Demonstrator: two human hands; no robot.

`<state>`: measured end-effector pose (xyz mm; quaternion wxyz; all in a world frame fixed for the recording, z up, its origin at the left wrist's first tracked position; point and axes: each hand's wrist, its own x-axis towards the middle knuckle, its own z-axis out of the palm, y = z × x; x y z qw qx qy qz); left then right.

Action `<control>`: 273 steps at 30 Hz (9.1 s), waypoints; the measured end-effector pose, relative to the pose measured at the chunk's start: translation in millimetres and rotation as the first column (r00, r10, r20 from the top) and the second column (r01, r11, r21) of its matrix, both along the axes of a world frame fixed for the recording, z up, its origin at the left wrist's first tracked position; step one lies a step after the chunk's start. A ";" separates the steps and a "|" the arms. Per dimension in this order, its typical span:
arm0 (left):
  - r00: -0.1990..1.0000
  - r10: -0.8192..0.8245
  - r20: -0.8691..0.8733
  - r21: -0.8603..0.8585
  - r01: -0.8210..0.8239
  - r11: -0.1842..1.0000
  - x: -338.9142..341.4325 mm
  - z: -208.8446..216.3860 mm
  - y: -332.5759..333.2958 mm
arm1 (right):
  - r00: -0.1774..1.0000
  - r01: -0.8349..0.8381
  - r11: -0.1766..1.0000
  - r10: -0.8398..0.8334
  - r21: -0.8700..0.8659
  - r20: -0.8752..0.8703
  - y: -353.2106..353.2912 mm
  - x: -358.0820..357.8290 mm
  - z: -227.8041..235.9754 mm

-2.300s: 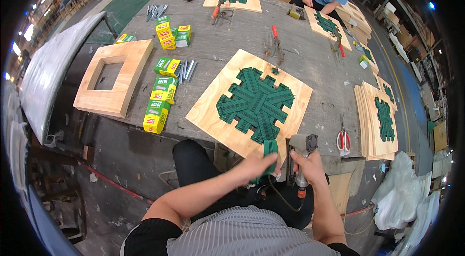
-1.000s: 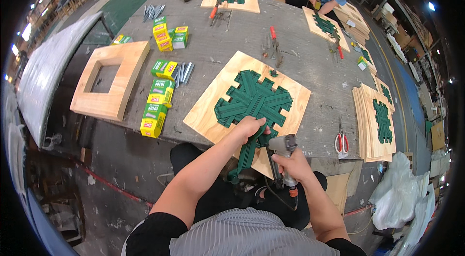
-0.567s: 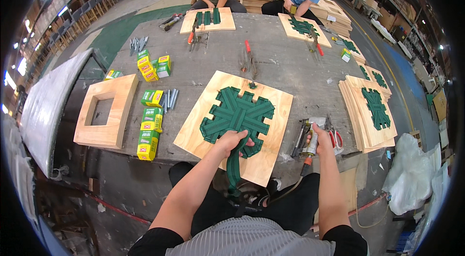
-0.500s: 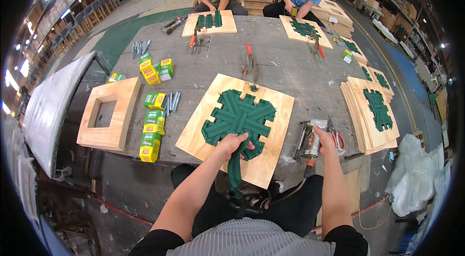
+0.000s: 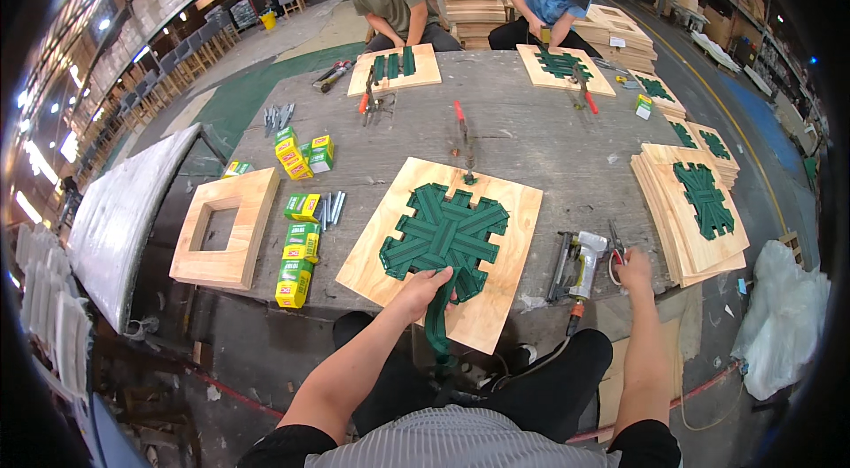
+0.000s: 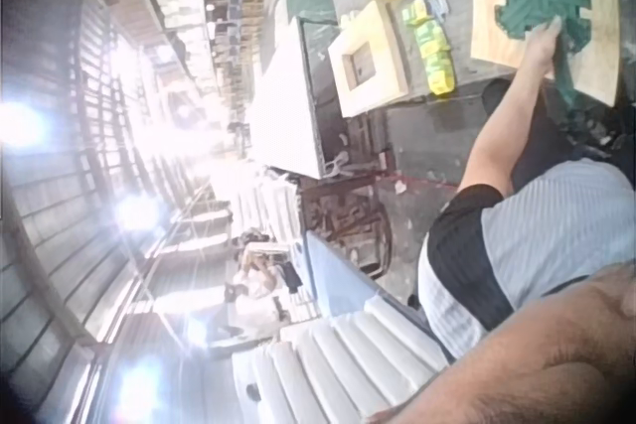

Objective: The person weaves green plastic strips into a square wooden frame to create a cushion. They use a staple gun to secure the strips and scissors to trim excess material. The person works continuously, completing one cushion and starting another.

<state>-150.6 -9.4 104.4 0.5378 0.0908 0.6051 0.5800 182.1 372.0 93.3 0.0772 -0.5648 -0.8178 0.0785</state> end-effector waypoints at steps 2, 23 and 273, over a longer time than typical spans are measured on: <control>0.994 0.011 -0.107 -0.082 -0.020 0.996 6.2 -2.2 -3.6 | 0.996 -0.076 0.996 0.074 -0.039 -0.042 7.1 2.0 6.9; 0.987 -0.002 -0.160 0.036 0.007 0.999 13.9 27.6 9.3 | 0.299 -0.940 0.313 0.947 -0.133 0.115 -128.3 -103.2 66.5; 0.301 -0.327 -0.896 -0.438 -0.725 0.532 -292.6 52.7 -317.4 | 0.434 -0.763 0.619 0.702 0.183 -0.565 -353.9 -280.8 -44.6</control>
